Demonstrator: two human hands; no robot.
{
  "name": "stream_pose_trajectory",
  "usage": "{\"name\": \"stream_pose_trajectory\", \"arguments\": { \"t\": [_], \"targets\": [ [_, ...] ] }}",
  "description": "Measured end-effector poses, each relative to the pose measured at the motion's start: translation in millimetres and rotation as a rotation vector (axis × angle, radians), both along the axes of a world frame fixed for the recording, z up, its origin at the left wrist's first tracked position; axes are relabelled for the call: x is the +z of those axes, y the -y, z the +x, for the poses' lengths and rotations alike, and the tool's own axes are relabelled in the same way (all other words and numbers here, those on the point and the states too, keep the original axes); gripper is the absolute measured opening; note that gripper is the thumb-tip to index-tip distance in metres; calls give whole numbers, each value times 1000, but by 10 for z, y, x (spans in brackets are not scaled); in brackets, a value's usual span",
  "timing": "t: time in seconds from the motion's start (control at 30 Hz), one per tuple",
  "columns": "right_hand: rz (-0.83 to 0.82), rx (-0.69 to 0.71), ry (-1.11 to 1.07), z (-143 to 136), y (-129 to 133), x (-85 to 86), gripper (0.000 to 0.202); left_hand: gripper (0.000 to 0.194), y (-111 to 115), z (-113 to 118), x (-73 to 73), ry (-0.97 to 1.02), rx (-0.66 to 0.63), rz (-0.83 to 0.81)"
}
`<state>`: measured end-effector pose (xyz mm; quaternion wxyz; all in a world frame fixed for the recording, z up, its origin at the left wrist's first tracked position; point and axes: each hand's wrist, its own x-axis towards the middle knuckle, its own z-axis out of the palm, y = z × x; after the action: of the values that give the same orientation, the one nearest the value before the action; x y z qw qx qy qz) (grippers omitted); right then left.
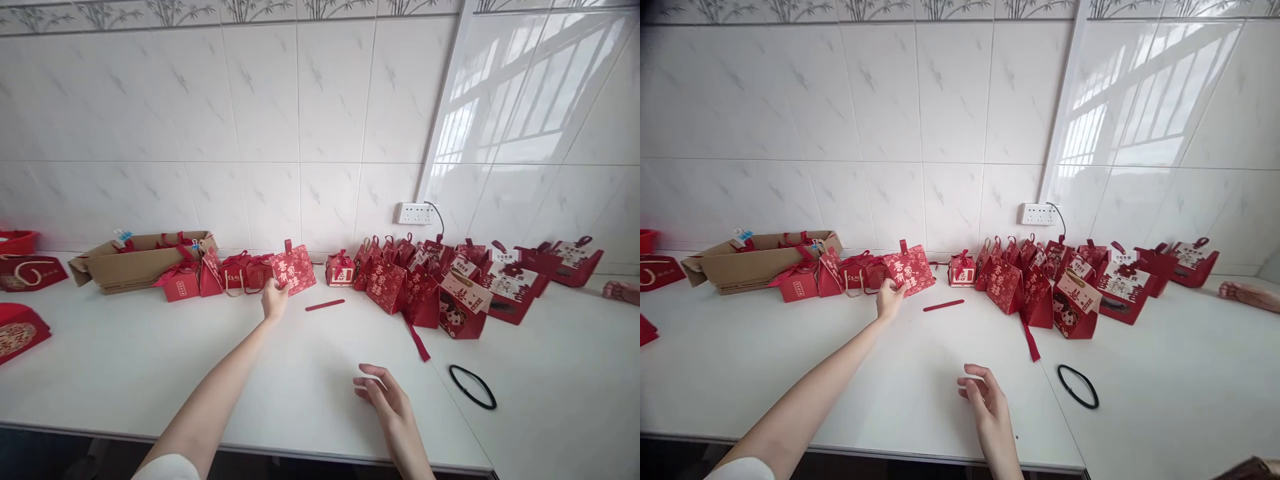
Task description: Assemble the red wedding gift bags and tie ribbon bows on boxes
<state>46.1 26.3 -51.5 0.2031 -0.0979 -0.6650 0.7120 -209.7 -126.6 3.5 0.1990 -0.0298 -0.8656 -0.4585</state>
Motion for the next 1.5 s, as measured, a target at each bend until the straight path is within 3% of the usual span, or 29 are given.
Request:
{"name": "stream_pose_trajectory", "arguments": {
  "t": [0.17,0.33,0.43,0.57,0.73,0.83,0.9,1.03,1.13,1.2,1.27,1.33,1.4,1.5],
  "targets": [
    [105,-2,16,33,32,50,38,19,97,-152,-97,44,-35,-70],
    [66,35,-11,32,73,78,35,19,115,-168,-234,60,-115,-76],
    [56,48,-9,26,68,85,33,42,118,-188,-264,28,-106,-37],
    [25,60,-2,35,63,128,29,74,122,-263,-222,59,-147,21],
    [-44,29,-49,64,96,188,24,60,85,-245,-71,93,-276,91],
    [-63,-2,-90,48,112,170,24,59,11,-17,40,59,-371,136],
    [-91,-69,-139,27,92,139,24,60,-43,237,88,71,-524,160],
    [-116,-336,-232,108,-80,162,34,61,-105,870,128,199,-926,176],
    [-10,-486,-311,370,-314,341,42,56,-162,1319,153,256,-1313,146],
    [140,-435,-328,619,-485,504,41,54,-249,1566,192,63,-1450,67],
    [279,-405,-410,886,-639,658,25,59,-378,1763,253,-292,-1464,5],
    [410,-467,-503,1143,-756,781,11,60,-528,1906,327,-707,-1387,-23],
    [517,-559,-538,1375,-829,866,5,49,-679,2000,391,-1080,-1271,-27],
    [622,-654,-527,1666,-871,928,8,27,-880,2093,426,-1436,-1165,25]
  ]
}}
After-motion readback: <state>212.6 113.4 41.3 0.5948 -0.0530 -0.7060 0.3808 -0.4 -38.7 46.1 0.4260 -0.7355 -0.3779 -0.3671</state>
